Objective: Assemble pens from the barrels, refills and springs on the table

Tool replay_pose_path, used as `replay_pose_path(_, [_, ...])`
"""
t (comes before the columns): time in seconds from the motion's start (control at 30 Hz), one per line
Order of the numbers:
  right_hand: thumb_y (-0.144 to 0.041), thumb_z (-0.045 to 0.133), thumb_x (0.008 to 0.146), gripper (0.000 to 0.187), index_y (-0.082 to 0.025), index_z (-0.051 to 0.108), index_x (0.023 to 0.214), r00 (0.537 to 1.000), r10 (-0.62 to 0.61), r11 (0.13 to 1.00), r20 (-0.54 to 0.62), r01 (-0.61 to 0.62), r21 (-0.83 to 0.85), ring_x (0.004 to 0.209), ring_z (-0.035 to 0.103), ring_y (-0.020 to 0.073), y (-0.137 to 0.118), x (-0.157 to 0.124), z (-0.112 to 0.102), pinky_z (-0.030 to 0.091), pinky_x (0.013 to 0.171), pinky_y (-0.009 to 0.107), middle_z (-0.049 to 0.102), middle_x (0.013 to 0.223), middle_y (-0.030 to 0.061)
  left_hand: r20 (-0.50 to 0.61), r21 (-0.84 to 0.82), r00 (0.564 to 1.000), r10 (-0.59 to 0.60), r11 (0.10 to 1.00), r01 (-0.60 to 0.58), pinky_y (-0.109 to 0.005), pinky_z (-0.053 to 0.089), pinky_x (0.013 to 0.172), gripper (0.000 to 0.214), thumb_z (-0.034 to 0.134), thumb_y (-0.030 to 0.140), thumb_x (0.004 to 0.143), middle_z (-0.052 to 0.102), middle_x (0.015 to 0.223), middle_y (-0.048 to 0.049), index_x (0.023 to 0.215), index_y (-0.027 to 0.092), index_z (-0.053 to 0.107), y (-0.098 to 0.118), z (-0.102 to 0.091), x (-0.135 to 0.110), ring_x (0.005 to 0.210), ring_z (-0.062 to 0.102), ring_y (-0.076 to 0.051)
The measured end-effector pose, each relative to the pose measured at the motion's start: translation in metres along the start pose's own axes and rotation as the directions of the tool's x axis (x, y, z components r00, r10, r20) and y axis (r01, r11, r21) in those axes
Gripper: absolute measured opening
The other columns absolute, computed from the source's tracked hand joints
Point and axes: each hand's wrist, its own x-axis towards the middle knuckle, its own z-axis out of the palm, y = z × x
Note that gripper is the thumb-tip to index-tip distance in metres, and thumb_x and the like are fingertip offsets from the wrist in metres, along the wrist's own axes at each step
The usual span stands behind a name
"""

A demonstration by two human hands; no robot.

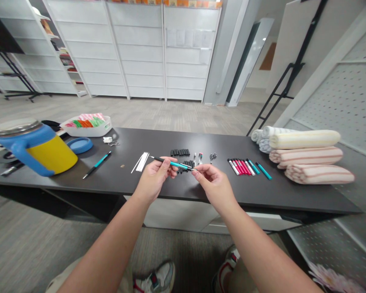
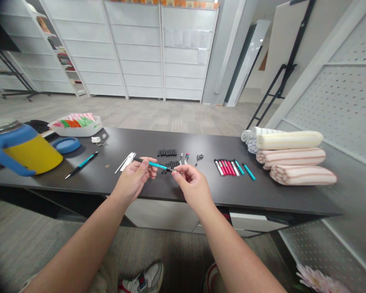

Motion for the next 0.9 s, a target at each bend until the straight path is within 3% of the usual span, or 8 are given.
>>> replay_pose_path(0.33, [-0.053,0.073,0.090,0.034,-0.021,0.077,0.096,0.999,0.004,0.999,0.042,-0.001,-0.050,0.070,0.058,0.0183,-0.002,-0.002,-0.002,0.043,0.065,0.030,0.073,0.081,0.0037,0.042,0.006,0.999,0.002,1.000,-0.003,-0.026,0.053,0.071,0.038,0.076,0.047,0.094,0.070,0.082,-0.0069,0.105,0.011,0.075,0.000,0.000,0.000,0.073,0.066,-0.015])
replay_pose_path(0.63, [-0.048,0.053,0.104,0.034,-0.022,0.072,0.092,0.988,-0.073,0.960,0.137,0.106,-0.258,0.071,0.060,0.0170,-0.010,-0.008,0.001,0.042,0.065,0.028,0.072,0.083,0.0015,0.060,0.035,0.997,0.043,0.998,-0.045,-0.025,0.051,0.073,0.033,0.073,0.045,0.097,0.069,0.082,-0.0051,0.105,0.013,0.074,-0.004,-0.003,0.001,0.074,0.064,-0.014])
replay_pose_path(0.9, [-0.039,0.051,0.105,0.025,-0.023,0.066,0.093,0.963,-0.086,0.929,0.256,0.170,-0.327,0.074,0.062,0.0169,-0.015,-0.008,0.001,0.043,0.067,0.028,0.072,0.084,0.0008,0.022,-0.005,0.999,0.031,0.999,-0.031,-0.026,0.050,0.070,0.034,0.075,0.047,0.095,0.067,0.079,-0.0043,0.099,0.013,0.074,-0.002,-0.001,0.001,0.072,0.062,-0.014])
